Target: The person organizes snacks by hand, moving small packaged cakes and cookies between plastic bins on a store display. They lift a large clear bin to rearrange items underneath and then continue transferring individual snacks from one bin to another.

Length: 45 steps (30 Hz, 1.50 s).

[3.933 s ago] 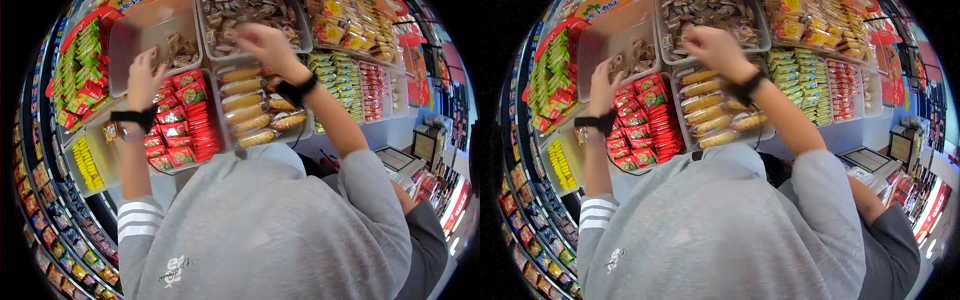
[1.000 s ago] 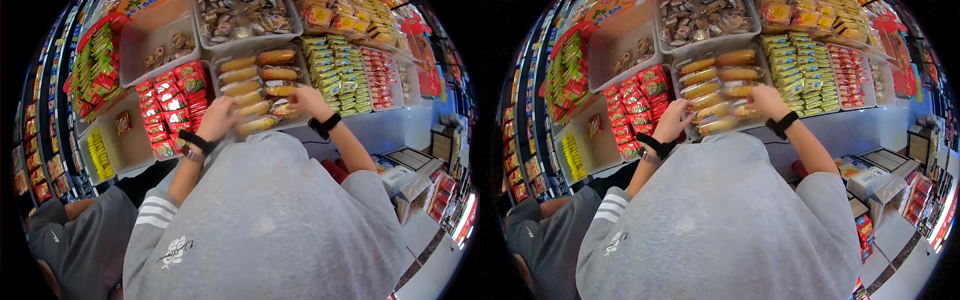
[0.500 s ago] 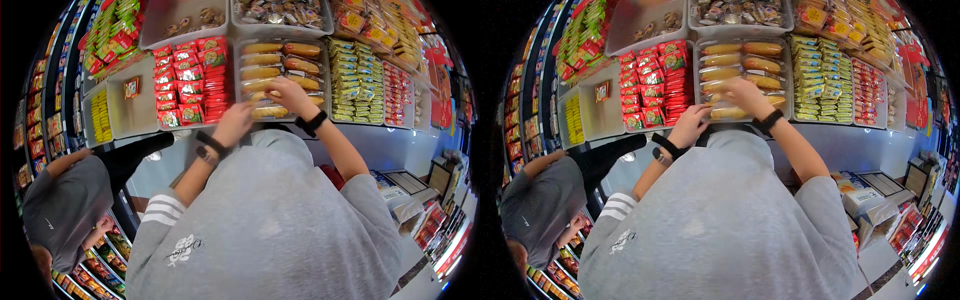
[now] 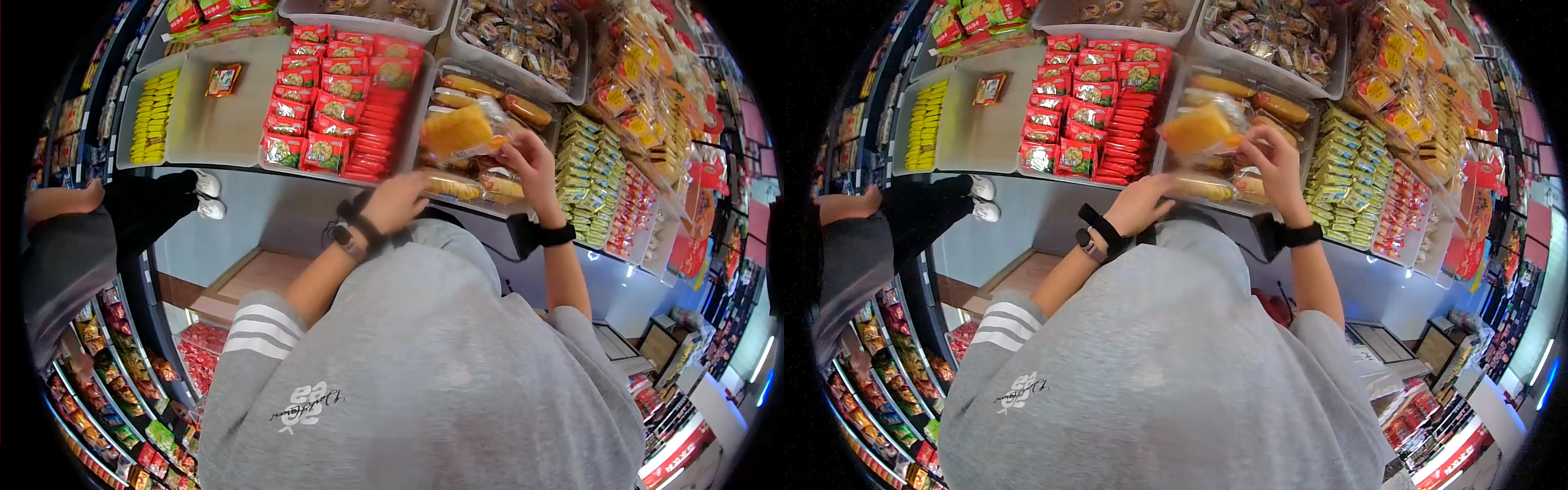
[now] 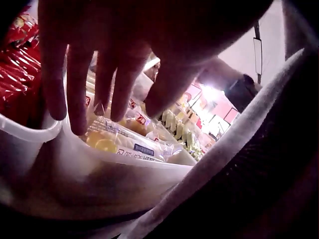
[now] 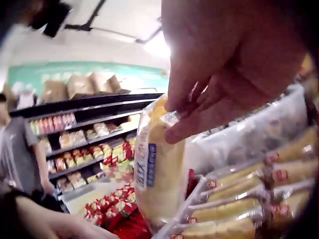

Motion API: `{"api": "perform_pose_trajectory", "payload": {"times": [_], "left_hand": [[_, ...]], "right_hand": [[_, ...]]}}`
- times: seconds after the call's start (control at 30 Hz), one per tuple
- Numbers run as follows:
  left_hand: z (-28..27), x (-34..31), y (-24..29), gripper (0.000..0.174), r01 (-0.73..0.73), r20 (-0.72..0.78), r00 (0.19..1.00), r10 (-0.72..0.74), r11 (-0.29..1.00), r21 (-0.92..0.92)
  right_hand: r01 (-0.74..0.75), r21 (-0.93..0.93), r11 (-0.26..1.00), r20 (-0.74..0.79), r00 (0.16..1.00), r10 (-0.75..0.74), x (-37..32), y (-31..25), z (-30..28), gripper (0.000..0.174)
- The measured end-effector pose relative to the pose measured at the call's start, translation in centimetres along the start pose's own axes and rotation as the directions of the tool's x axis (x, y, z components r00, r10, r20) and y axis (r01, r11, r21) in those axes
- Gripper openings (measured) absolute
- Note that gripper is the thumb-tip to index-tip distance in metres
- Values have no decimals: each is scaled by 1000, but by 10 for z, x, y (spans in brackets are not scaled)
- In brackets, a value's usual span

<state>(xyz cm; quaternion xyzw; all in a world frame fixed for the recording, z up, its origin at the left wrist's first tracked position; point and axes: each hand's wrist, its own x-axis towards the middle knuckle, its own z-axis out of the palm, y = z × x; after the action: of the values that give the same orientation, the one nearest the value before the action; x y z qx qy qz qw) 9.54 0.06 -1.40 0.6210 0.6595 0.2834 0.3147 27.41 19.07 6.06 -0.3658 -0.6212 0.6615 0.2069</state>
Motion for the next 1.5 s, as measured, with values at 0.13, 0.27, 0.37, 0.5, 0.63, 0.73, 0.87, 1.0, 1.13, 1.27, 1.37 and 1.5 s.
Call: {"api": "perform_pose_trajectory", "payload": {"times": [0.13, 0.27, 0.37, 0.5, 0.63, 0.73, 0.87, 1.0, 1.13, 1.27, 1.37, 1.5], "left_hand": [[-15, 7, 11, 23, 185, -206, 954, -216, 970, -159], [-16, 12, -1, 20, 144, -209, 963, -167, 982, -125], [-8, 16, -9, 24, 57, -215, 974, -68, 997, -57], [-4, 30, -2, 31, -27, -68, 997, 36, 990, 137], [9, 34, 0, 26, -79, 5, 997, 82, 933, 351], [18, 36, -11, 25, -51, -14, 998, 61, 932, 359], [20, 35, -21, 19, -30, 8, 1000, 29, 973, 228], [0, 28, 0, 15, -230, -23, 970, 240, 948, 219], [-41, 11, 35, 12, -267, -131, 951, 280, 958, 104], [-66, 7, 35, 16, -21, -232, 973, -16, 988, -156], [-70, 12, 18, 14, 190, -75, 961, -268, 830, -524], [-69, 22, 4, 19, 284, 103, 948, -301, 657, -699]], "right_hand": [[-46, -166, 985, 34, 998, 52, -10, 69, -25, 23], [35, -774, 633, 140, 983, 117, -10, 103, -39, 42], [112, -433, 894, 12, 993, -119, -9, 77, -18, 44], [-107, -227, 968, -287, 957, 38, 15, 74, -4, 55], [-169, -380, 909, -241, 967, 79, 36, 75, -18, 44], [61, -176, 982, -92, 993, -79, 26, 54, -25, 36], [14, -219, 976, 55, 999, -2, 1, 38, -35, 33], [277, -531, 801, 131, 961, -245, 6, 79, -14, 31], [144, -839, 525, 84, 987, -136, 18, 103, -11, 31], [252, -731, 634, 303, 953, -30, 24, 97, -25, 36], [91, -533, 841, 171, 985, 2, 5, 63, -18, 58], [131, -77, 988, 126, 985, -120, -9, 25, -3, 77]]}}
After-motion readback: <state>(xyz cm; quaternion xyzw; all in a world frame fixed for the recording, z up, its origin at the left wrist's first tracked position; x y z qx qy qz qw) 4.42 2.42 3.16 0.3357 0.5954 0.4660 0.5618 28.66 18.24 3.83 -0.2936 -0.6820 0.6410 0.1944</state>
